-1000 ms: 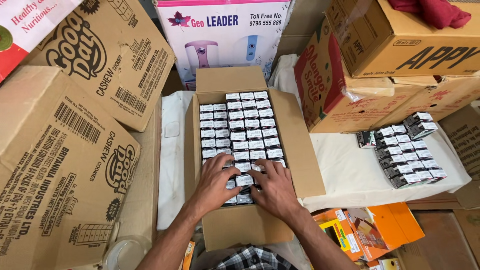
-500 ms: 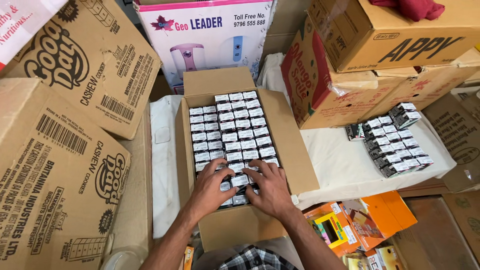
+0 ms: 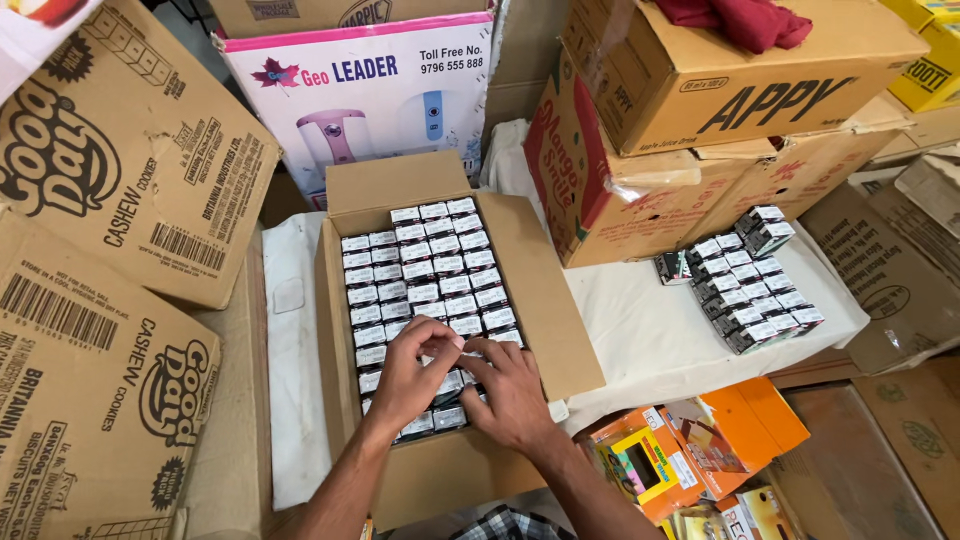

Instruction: The person organizes and packs small boxed products into a larger cardboard shipping carton by hand.

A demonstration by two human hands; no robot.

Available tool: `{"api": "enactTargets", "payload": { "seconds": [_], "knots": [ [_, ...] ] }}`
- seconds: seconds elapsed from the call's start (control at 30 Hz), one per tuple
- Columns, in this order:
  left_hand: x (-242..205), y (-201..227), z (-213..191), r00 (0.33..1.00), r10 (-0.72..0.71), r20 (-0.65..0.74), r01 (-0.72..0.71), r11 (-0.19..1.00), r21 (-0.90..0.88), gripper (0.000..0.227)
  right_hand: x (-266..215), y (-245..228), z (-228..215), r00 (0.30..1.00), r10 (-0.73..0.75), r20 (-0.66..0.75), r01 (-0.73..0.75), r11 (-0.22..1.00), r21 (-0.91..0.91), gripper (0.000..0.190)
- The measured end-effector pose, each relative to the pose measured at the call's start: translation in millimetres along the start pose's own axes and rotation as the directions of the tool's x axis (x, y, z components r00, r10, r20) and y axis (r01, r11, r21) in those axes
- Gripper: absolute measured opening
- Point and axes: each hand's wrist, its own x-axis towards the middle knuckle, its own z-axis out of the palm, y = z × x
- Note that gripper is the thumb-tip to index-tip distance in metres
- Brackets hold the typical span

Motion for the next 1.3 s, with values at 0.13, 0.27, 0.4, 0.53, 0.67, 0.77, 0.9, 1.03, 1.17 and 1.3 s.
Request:
{"api": "enactTargets", "payload": {
  "seconds": [0.13,0.27,0.4,0.53,0.67,0.77,0.9,1.03,1.17,1.3],
  "knots": [
    [9.7,-1.0,26.6,0.999,0.025,0.020,-0.025,1.000,-0.002,0.010,0.3,6.3,-15.2,0.986,0.014,-0.167,0.025,0.973,0.227,0.043],
    [24.4,2.9,64.7,0.999,0.035,-0.019,-0.036,0.999,-0.035,0.012,-9.9,40.7,-48.6,0.970,0.095,-0.224,0.013,0.900,0.437,0.039],
    [41.7,2.1,108.7,0.999,0.018,0.044,-0.012,0.989,-0.146,0.013,-22.1,94.1,-89.5,0.931,0.304,-0.202,-0.164,0.842,0.513,0.049],
    [59.3,3.1,166.2,0.995,0.012,0.095,-0.004,0.996,-0.085,0.011,-42.3,165.0,-122.8,0.864,0.491,-0.112,-0.340,0.732,0.590,0.050],
    [82.1,6.4,229.7,0.987,0.017,0.159,0.004,0.991,-0.136,0.013,-57.0,231.0,-152.0,0.777,0.629,0.018,-0.464,0.554,0.692,0.059],
    [101.7,3.7,281.8,0.977,0.041,0.210,-0.009,0.988,-0.151,0.011,-57.1,256.3,-186.1,0.749,0.662,0.009,-0.472,0.524,0.709,0.061],
    [125.4,-32.0,361.2,0.958,0.001,0.286,0.056,0.980,-0.190,0.014,-65.3,312.2,-209.6,0.692,0.719,-0.063,-0.431,0.482,0.763,0.059],
    [141.5,-58.2,426.8,0.959,-0.087,0.271,0.156,0.956,-0.247,0.018,-72.4,349.3,-225.4,0.666,0.736,-0.122,-0.394,0.486,0.780,0.058],
    [160.5,-61.0,467.0,0.931,-0.165,0.326,0.249,0.939,-0.235,0.030,-71.4,384.7,-236.0,0.620,0.768,-0.162,-0.396,0.484,0.780,0.061],
    [184.1,-61.5,498.9,0.892,-0.143,0.429,0.287,0.912,-0.292,0.055,-62.9,414.3,-251.0,0.598,0.791,-0.127,-0.485,0.484,0.728,0.070]
  ]
}}
